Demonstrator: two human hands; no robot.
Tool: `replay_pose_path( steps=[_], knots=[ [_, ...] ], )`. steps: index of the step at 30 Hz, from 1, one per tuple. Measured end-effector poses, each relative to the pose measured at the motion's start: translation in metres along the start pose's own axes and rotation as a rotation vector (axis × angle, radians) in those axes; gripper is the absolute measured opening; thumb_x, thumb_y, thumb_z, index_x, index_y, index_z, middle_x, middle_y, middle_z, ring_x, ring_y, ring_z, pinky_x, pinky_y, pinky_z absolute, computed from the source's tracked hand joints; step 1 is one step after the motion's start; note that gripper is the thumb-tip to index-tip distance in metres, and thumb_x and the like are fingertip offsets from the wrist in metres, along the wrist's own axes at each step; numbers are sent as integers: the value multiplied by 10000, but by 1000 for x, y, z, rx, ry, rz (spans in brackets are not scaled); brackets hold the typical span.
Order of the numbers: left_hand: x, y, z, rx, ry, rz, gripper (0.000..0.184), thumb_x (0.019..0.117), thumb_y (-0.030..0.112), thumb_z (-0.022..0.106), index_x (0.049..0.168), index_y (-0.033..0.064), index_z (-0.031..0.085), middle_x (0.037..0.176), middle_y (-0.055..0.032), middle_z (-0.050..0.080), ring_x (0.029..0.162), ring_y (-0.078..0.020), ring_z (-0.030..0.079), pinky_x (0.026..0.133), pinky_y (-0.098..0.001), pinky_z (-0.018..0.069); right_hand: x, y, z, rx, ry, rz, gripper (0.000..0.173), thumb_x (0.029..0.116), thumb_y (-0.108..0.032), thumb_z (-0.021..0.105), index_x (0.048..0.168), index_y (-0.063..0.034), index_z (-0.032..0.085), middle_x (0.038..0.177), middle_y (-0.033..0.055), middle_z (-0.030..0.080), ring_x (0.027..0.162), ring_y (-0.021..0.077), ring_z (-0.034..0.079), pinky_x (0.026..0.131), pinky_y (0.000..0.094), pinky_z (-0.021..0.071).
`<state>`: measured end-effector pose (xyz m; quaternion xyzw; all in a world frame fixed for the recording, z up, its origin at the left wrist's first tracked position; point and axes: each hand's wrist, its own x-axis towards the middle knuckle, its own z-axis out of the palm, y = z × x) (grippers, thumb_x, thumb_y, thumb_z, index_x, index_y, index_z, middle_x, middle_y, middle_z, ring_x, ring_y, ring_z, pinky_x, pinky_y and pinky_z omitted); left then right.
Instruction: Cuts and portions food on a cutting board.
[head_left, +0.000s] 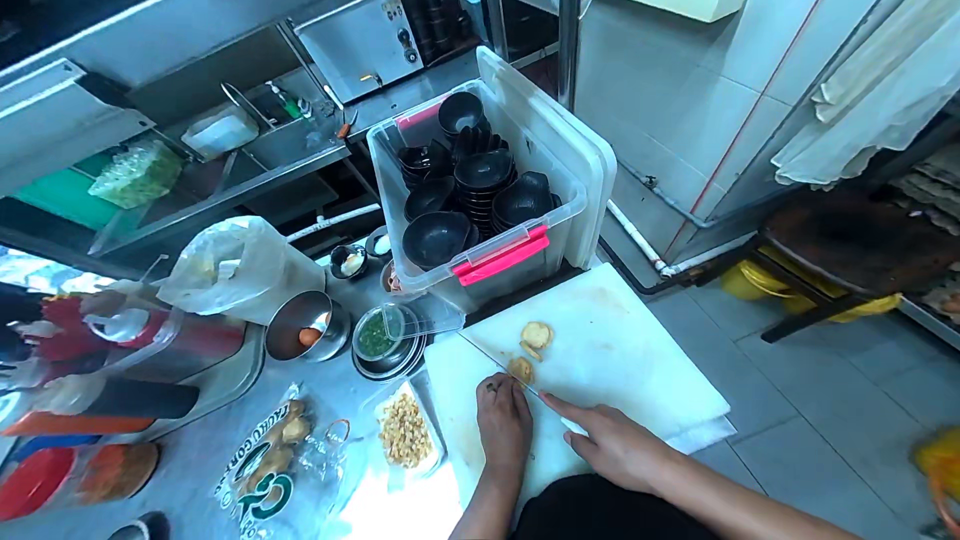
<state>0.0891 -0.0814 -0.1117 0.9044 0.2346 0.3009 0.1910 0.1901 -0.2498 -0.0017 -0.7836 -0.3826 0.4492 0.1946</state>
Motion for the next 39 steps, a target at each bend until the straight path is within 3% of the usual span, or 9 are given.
replay_pose_path(
  steps=[5, 14, 19, 22, 26, 28, 30, 33, 39],
  knots=[
    [0, 0, 0, 23, -11, 12, 185, 919, 109, 616, 895, 47, 788, 998, -77, 747, 1025, -220, 698, 926, -317, 574, 4, -3, -1, 4, -15, 16, 627, 1072, -303, 459, 1637, -409, 208, 1065, 197, 701, 953, 373, 684, 869, 569, 532],
    [2, 1, 0, 36, -36, -14, 195, 948, 123, 610, 933, 52, 791, 1011, -80, 745, 1040, -223, 699, 939, -333, 576, 43, -9, -1, 58, 13, -25, 662, 1064, -246, 487, 1644, -378, 198, 1241, 207, 672, 1079, 383, 675, 954, 579, 517],
    [1, 0, -4, -48, -28, -38, 219, 944, 139, 585, 964, 41, 780, 1086, -110, 731, 1084, -255, 683, 950, -357, 573, 24, 6, -14, 174, 78, -94, 627, 1063, -312, 500, 1629, -406, 246, 1164, 170, 679, 823, 290, 680, 768, 512, 562],
    [4, -1, -7, -44, -60, -17, 385, 974, 318, 539, 1147, 37, 739, 1261, -160, 677, 1205, -312, 629, 1022, -427, 533, 3, 17, -25, 187, 97, -104, 610, 1059, -350, 502, 1618, -426, 271, 1060, 150, 685, 692, 250, 651, 671, 474, 568],
    [19, 7, -4, 187, -259, -17, 858, 900, 762, 452, 1408, 89, 611, 1499, -159, 541, 1349, -355, 528, 1018, -538, 480, -9, 43, -20, 156, 134, -137, 606, 1043, -378, 508, 1613, -406, 305, 1081, 132, 707, 771, 238, 677, 747, 485, 568],
    [29, 12, 0, 280, -366, -53, 862, 885, 779, 445, 1412, 116, 613, 1518, -132, 527, 1369, -347, 505, 1031, -535, 460, -10, 55, -12, 157, 152, -137, 605, 1033, -378, 516, 1606, -412, 322, 1075, 121, 719, 826, 236, 690, 784, 494, 566],
    [36, 12, 4, 285, -404, -51, 683, 929, 661, 482, 1320, 136, 678, 1447, -126, 579, 1324, -339, 535, 1021, -510, 472, -9, 66, -3, 175, 166, -121, 605, 1027, -380, 520, 1601, -412, 334, 1086, 114, 722, 840, 229, 694, 792, 492, 567],
    [38, 7, 10, 197, -375, 4, 456, 997, 483, 520, 1189, 130, 734, 1251, -107, 673, 1211, -305, 608, 996, -451, 515, -7, 77, 6, 225, 192, -115, 613, 1015, -379, 533, 1600, -389, 350, 1069, 106, 717, 723, 203, 668, 703, 462, 572],
    [36, 10, 9, 202, -387, 87, 458, 1046, 454, 483, 1049, 73, 738, 962, -121, 726, 993, -298, 704, 874, -428, 584, -1, 82, 8, 380, 208, -100, 645, 998, -336, 577, 1604, -344, 358, 943, 75, 699, 517, 162, 578, 527, 391, 557]
  ],
)
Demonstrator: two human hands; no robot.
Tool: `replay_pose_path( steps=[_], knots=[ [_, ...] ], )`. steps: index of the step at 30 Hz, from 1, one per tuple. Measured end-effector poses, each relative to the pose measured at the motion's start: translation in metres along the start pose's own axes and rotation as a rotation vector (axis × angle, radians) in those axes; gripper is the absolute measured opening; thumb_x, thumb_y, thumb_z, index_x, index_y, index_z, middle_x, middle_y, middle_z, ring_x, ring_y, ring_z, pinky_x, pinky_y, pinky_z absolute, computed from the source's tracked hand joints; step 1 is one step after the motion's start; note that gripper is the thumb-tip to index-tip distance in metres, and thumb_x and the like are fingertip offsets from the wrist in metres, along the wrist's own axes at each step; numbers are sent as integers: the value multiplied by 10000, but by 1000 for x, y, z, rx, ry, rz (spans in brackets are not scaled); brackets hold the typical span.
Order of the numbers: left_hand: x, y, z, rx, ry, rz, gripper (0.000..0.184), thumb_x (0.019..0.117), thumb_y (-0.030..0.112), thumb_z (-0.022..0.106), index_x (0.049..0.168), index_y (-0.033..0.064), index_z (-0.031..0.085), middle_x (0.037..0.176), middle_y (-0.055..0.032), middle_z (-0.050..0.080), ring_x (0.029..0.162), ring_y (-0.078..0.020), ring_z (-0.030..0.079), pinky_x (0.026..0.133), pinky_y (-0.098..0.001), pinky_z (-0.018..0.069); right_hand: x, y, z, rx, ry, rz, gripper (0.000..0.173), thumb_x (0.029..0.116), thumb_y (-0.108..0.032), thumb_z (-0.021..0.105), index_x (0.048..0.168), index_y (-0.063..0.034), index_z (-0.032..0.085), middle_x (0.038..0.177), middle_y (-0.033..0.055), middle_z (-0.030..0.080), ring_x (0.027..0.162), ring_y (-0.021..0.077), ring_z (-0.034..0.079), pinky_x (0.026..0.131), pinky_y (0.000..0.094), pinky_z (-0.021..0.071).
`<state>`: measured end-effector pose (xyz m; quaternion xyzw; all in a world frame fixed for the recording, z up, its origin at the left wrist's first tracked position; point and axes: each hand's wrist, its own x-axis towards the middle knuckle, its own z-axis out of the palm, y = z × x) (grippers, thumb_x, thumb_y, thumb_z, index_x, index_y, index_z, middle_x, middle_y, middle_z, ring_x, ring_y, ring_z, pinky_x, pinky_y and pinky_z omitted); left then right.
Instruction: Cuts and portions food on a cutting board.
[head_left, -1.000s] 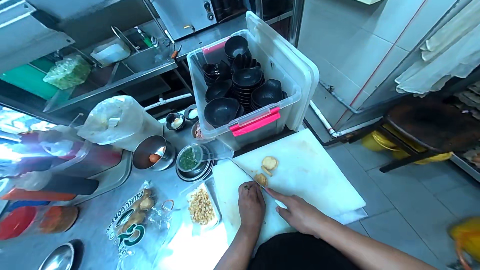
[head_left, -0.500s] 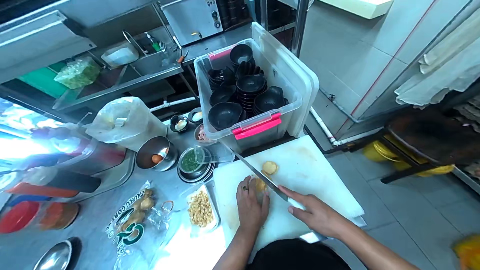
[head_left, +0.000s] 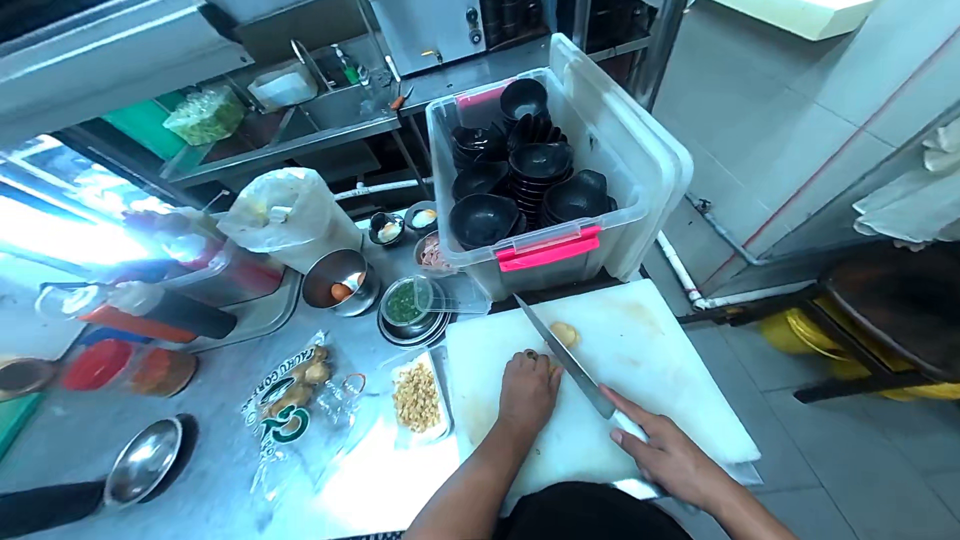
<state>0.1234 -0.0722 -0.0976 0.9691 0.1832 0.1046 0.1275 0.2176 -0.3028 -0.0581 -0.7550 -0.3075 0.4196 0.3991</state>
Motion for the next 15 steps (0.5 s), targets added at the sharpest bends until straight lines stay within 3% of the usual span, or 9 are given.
replay_pose_path(
  steps=[5, 8, 11, 15],
  knots=[
    [-4, 1, -2, 24, 47, 40, 381, 1045, 350, 506, 927, 61, 724, 824, -102, 720, 790, -261, 741, 661, -416, 612, 1, 3, 5, 46, 17, -35, 669, 985, -269, 597, 1610, -284, 357, 908, 62, 702, 480, 141, 557, 466, 356, 533],
    [-8, -4, 2, -52, 185, 53, 343, 1009, 295, 558, 808, 62, 708, 709, -73, 687, 640, -211, 712, 562, -385, 593, -2, 3, 5, 87, 28, -38, 691, 981, -199, 605, 1618, -243, 340, 888, 76, 699, 475, 145, 550, 464, 359, 526],
    [-10, -10, -27, -400, 138, -208, 353, 1032, 265, 532, 890, 6, 726, 787, -108, 713, 715, -206, 711, 692, -401, 604, -4, 1, 5, 115, 34, -56, 693, 985, -162, 612, 1618, -214, 337, 976, 85, 712, 490, 133, 554, 472, 349, 532],
    [-23, -40, -93, -581, 322, -498, 304, 1020, 239, 561, 899, 18, 731, 696, -56, 664, 619, -131, 637, 620, -347, 564, -4, 4, 5, 115, 40, -47, 694, 986, -160, 610, 1620, -218, 333, 1051, 77, 717, 492, 122, 556, 478, 342, 538]
  ],
)
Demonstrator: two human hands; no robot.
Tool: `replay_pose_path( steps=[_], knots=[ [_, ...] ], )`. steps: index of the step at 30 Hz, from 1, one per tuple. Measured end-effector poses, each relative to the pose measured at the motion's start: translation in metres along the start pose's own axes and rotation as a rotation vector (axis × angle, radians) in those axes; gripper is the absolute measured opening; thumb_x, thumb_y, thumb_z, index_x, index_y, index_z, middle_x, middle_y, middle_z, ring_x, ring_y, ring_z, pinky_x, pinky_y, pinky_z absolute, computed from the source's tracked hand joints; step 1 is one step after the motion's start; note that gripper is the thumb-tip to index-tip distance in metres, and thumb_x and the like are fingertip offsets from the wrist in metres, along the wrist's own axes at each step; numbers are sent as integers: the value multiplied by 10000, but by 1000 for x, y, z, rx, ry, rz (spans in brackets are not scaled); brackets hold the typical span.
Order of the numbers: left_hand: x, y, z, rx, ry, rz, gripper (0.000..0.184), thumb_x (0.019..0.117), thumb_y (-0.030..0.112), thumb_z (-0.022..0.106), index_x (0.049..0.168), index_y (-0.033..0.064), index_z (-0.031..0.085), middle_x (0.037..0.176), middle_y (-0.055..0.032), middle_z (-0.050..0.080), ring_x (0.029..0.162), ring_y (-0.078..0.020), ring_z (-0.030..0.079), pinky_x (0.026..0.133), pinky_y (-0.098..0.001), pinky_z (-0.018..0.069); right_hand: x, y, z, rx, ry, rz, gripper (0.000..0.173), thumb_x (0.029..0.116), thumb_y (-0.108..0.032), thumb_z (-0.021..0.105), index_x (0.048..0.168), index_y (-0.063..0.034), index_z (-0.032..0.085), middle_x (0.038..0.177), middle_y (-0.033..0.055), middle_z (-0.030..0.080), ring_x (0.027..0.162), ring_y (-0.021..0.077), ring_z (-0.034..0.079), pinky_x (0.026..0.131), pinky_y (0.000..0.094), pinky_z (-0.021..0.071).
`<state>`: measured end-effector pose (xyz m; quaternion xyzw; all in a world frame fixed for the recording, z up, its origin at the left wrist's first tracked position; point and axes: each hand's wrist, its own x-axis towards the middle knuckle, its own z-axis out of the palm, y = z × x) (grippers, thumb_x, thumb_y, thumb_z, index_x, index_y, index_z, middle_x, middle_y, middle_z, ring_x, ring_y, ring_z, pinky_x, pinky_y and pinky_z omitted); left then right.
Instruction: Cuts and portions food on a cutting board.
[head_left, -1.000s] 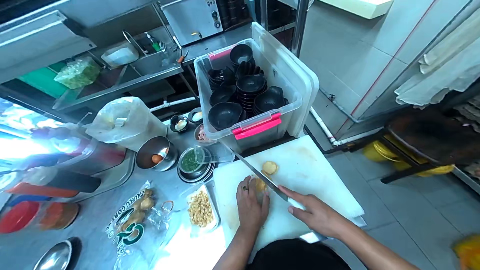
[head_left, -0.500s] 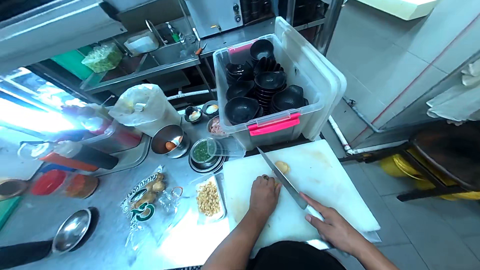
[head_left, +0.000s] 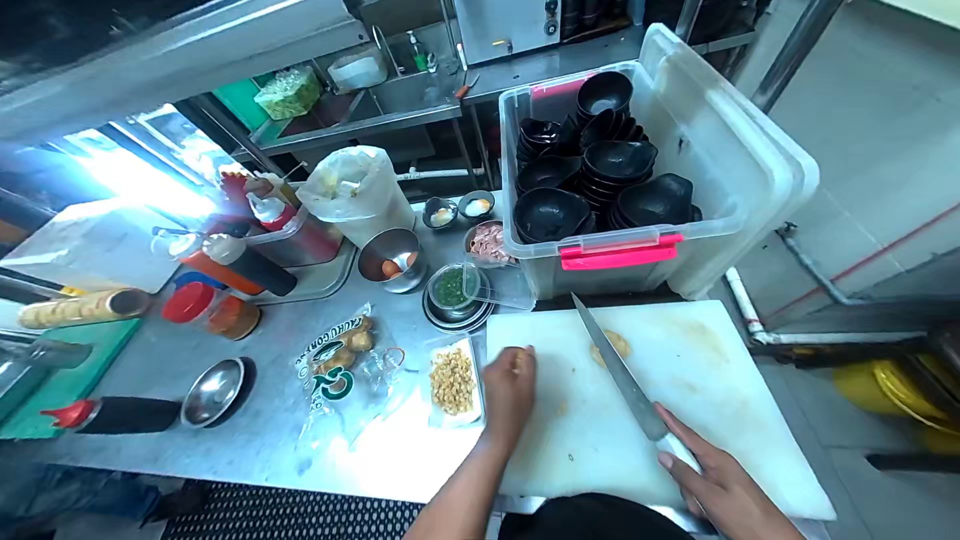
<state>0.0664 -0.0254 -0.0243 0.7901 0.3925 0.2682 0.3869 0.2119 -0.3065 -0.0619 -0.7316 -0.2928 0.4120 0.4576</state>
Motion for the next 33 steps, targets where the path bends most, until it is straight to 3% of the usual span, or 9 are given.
replay_pose_path(
  steps=[6, 11, 14, 18, 20, 23, 26, 28, 33],
  knots=[
    [13, -49, -75, 11, 134, -135, 370, 1045, 301, 500, 784, 98, 667, 586, 18, 547, 519, -112, 532, 521, -333, 471, 5, 1, 0, 14, -16, 5, 699, 975, -160, 607, 1618, -216, 339, 1061, 74, 714, 474, 125, 551, 448, 336, 530],
    [3, -72, -90, -16, 107, -155, 231, 1025, 199, 533, 1031, 52, 711, 899, -42, 722, 786, -117, 694, 743, -327, 597, 6, -1, -2, 26, -24, 15, 706, 972, -152, 598, 1621, -219, 330, 1086, 71, 710, 463, 125, 544, 426, 328, 521],
    [0, -75, -88, 67, 148, -87, 242, 985, 204, 550, 990, 51, 737, 1027, -64, 729, 957, -146, 699, 877, -379, 586, 7, -2, -1, 38, -18, 12, 703, 970, -161, 603, 1619, -218, 337, 1060, 61, 712, 450, 121, 536, 413, 317, 516],
    [1, -55, -68, 245, 159, 29, 263, 1006, 213, 552, 977, 38, 747, 991, -114, 728, 938, -240, 710, 867, -469, 584, 7, -4, -2, 42, -15, 41, 694, 977, -219, 605, 1617, -269, 343, 993, 47, 709, 447, 131, 539, 415, 319, 519],
    [-1, -35, -44, 295, 11, 99, 268, 1012, 212, 556, 1071, 33, 746, 1033, -132, 733, 987, -274, 713, 906, -486, 586, 7, -4, -3, 40, -15, 48, 690, 982, -228, 600, 1619, -266, 337, 979, 52, 707, 455, 131, 545, 424, 320, 524],
    [-14, -5, 9, 330, -295, 248, 341, 1034, 279, 536, 1269, 103, 709, 1267, -105, 697, 1228, -264, 640, 1055, -459, 523, 6, -4, -3, 62, -11, 42, 688, 983, -220, 601, 1619, -244, 338, 1059, 64, 709, 466, 132, 548, 432, 324, 528],
    [-24, 5, 53, 443, -606, 339, 457, 1064, 349, 439, 1479, 205, 564, 1606, -44, 442, 1525, -273, 333, 1235, -492, 303, 6, -4, -2, 80, -7, 36, 693, 985, -217, 596, 1623, -240, 326, 1116, 62, 701, 472, 130, 546, 442, 324, 530],
    [-28, 3, 66, 561, -727, 371, 492, 1076, 347, 365, 1517, 188, 516, 1662, -57, 348, 1561, -306, 241, 1256, -533, 221, 5, -3, -2, 87, 12, 33, 690, 984, -213, 598, 1621, -241, 334, 1092, 62, 705, 469, 132, 547, 442, 327, 533],
    [-55, -11, 50, 689, -579, 556, 400, 967, 58, 515, 1339, 41, 661, 1450, -144, 595, 1375, -327, 540, 1104, -432, 489, 5, -3, -2, 86, 13, 55, 679, 995, -248, 586, 1622, -280, 326, 1062, 55, 700, 478, 134, 548, 458, 327, 533]
  ],
)
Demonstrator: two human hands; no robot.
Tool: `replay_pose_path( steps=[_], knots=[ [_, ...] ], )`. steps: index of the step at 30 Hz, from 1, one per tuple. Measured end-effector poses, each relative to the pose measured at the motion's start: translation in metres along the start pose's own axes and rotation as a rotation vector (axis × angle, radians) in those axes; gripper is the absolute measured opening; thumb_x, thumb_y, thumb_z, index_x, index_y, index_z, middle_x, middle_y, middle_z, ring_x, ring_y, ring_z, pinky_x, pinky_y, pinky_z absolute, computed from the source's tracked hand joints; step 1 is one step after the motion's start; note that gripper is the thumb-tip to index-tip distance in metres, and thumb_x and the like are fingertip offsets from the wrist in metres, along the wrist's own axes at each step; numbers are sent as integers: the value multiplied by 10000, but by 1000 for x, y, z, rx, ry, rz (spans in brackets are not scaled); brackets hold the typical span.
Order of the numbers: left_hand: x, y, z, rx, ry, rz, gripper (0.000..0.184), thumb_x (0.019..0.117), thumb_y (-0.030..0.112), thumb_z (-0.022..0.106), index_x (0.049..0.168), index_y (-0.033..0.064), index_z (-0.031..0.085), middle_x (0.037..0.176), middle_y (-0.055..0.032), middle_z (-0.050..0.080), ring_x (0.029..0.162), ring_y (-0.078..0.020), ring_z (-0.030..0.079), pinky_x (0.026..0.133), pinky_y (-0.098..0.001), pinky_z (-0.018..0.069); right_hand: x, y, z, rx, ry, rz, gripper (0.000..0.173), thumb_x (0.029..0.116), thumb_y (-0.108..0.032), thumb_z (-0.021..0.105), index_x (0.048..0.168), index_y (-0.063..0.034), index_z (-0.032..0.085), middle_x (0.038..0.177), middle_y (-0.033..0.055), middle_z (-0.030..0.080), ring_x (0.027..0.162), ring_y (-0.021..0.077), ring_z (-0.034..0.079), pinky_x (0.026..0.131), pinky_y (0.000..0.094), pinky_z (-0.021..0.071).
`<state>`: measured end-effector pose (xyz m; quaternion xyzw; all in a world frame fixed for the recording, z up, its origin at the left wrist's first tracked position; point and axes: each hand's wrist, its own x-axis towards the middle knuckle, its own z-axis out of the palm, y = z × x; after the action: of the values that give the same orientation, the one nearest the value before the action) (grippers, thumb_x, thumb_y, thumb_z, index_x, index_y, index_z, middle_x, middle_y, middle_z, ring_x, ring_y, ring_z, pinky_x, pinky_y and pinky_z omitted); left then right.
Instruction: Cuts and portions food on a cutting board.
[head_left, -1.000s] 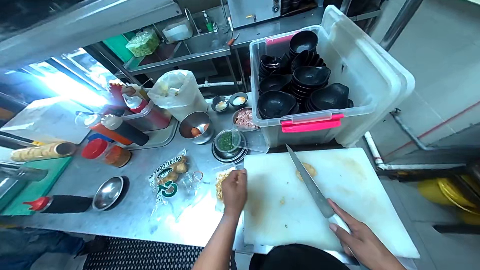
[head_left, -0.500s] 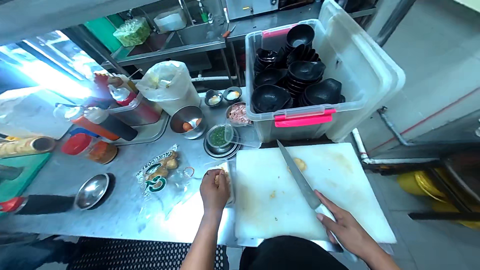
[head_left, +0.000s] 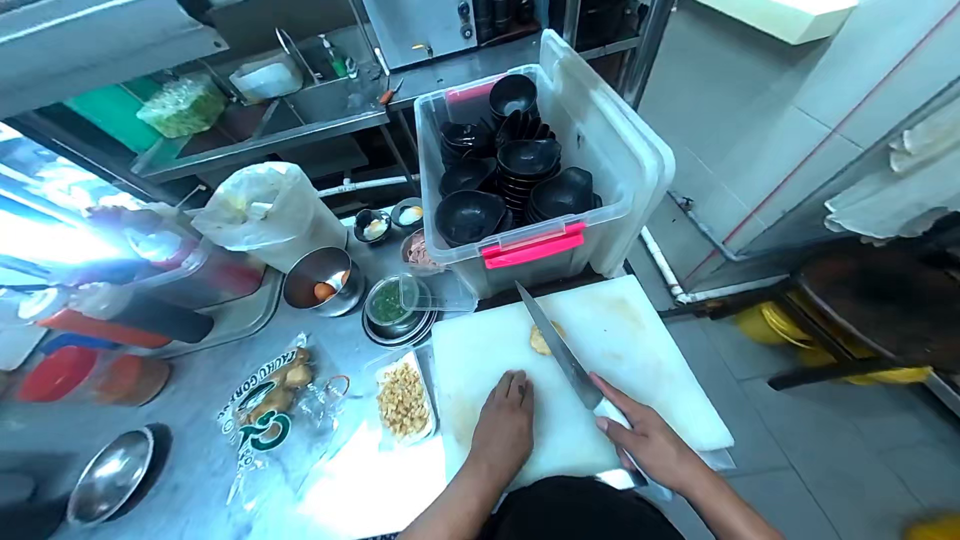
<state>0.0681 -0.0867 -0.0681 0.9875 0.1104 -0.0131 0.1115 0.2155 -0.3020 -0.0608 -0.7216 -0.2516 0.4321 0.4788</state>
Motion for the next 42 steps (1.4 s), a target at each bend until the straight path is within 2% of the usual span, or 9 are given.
replay_pose_path(
  steps=[2, 5, 8, 16, 20, 25, 29, 36, 42],
  knots=[
    [-15, -3, 2, 47, 79, 43, 348, 890, -3, 618, 1224, 10, 715, 1299, -158, 672, 1198, -312, 656, 929, -376, 595, 1, 0, -1, 7, -6, -1, 680, 993, -249, 591, 1620, -284, 331, 1062, 57, 701, 474, 137, 546, 453, 327, 530],
    [-22, -8, -3, 2, 74, 50, 227, 903, 2, 619, 1094, 13, 740, 1137, -157, 707, 1036, -312, 697, 779, -376, 623, 2, 2, 0, 18, -9, -11, 694, 977, -245, 595, 1620, -278, 335, 1067, 60, 705, 473, 143, 555, 443, 332, 534],
    [-17, -9, -13, -105, 38, -75, 213, 970, 30, 543, 1041, 19, 743, 1103, -159, 718, 1070, -314, 691, 860, -403, 604, 2, 6, 0, 24, -1, -43, 699, 969, -232, 603, 1618, -254, 343, 986, 64, 709, 458, 145, 560, 429, 336, 536],
    [-43, -78, -76, -119, 428, -610, 214, 968, 106, 584, 1042, 38, 774, 1060, -152, 744, 1034, -318, 709, 910, -489, 581, 3, 5, -2, 58, -3, -49, 708, 957, -179, 615, 1613, -241, 356, 1063, 57, 708, 457, 136, 552, 415, 323, 527],
    [-23, -72, -76, -74, 436, -476, 244, 984, 181, 583, 1061, 69, 785, 1140, -104, 747, 1154, -313, 667, 994, -467, 544, 4, 2, -4, 110, 22, -99, 701, 962, -161, 607, 1613, -187, 348, 1011, 70, 712, 463, 149, 564, 410, 331, 531],
    [45, 4, -63, -339, 76, -235, 348, 1032, 241, 518, 1262, 63, 708, 1346, -110, 656, 1312, -248, 578, 1117, -392, 467, 4, 0, -5, 158, 11, -86, 714, 968, -129, 590, 1624, -179, 314, 962, 74, 700, 462, 156, 567, 412, 332, 536],
    [88, 24, -31, -299, -117, -256, 480, 1023, 297, 553, 1425, 35, 573, 1500, -162, 518, 1426, -304, 458, 1160, -411, 419, 0, 3, -3, 208, 53, -123, 719, 960, -94, 598, 1621, -151, 318, 1111, 80, 703, 474, 151, 569, 409, 326, 532],
    [97, 9, -30, -295, -9, -333, 389, 1063, 191, 437, 1388, 95, 628, 1259, -140, 694, 1225, -282, 638, 1058, -422, 504, -5, 5, 1, 233, 123, -126, 717, 958, -105, 606, 1618, -164, 331, 1201, 68, 691, 475, 139, 565, 422, 319, 536],
    [104, 9, -33, -371, 213, -399, 353, 1048, 205, 496, 1312, 76, 693, 1204, -124, 730, 1152, -262, 682, 1029, -423, 530, -4, 6, -1, 226, 120, -133, 718, 955, -117, 604, 1617, -156, 330, 1156, 73, 695, 477, 138, 563, 426, 321, 535]
  ],
)
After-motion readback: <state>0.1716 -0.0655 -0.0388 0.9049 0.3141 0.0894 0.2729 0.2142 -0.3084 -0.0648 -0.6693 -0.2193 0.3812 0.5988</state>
